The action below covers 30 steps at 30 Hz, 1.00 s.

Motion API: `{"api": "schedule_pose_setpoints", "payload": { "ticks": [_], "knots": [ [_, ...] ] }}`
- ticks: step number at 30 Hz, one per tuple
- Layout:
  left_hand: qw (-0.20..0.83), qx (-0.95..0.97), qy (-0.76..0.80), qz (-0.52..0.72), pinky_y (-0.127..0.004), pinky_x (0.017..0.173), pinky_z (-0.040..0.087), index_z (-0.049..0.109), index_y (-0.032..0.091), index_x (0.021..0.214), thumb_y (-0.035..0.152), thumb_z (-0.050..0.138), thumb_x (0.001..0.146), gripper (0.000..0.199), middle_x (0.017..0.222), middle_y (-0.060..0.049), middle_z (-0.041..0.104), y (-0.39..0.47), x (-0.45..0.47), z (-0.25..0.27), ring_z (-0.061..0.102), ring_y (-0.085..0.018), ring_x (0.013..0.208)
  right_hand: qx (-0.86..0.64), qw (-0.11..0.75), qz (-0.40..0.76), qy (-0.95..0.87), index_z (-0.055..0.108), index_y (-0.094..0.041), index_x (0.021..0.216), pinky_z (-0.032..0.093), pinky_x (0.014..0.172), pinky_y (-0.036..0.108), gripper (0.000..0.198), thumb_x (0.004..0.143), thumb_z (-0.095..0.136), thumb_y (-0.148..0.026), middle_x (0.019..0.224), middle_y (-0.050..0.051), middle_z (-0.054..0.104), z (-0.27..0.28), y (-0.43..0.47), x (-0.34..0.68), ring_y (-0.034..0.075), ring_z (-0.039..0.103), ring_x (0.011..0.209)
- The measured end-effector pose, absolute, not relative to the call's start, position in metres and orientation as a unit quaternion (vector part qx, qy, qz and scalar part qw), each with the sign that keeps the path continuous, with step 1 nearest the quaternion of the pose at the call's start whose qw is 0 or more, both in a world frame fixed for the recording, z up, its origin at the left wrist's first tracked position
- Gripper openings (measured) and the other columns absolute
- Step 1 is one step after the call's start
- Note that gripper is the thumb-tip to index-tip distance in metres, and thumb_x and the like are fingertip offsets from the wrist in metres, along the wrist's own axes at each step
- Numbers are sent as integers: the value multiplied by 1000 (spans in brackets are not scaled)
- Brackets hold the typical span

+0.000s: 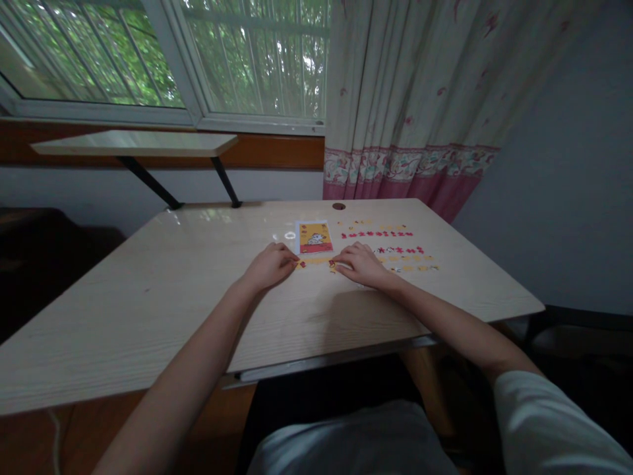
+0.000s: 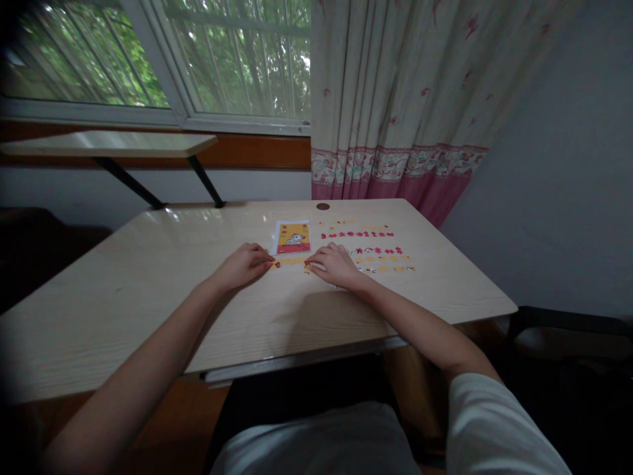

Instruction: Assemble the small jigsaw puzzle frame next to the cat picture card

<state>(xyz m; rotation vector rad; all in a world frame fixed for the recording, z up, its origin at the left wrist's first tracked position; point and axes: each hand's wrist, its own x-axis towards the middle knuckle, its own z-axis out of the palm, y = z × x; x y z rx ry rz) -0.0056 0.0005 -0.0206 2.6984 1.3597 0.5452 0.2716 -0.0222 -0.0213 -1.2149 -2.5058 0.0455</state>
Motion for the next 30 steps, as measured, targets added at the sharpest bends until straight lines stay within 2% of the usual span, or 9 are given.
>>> {"api": "schedule_pose_setpoints", "payload": {
  "ticks": [30],
  "knots": [
    [63,878,438,183,-34,82,45,72,19,97,33,52,84,27,88,-9,63,4,-7,-24,58,-20,86,-436,173,24,-883,67,-24,109,29,80,33,32,90,48,-41,101,7,63,-25,-23,269,20,46,93]
  ]
}}
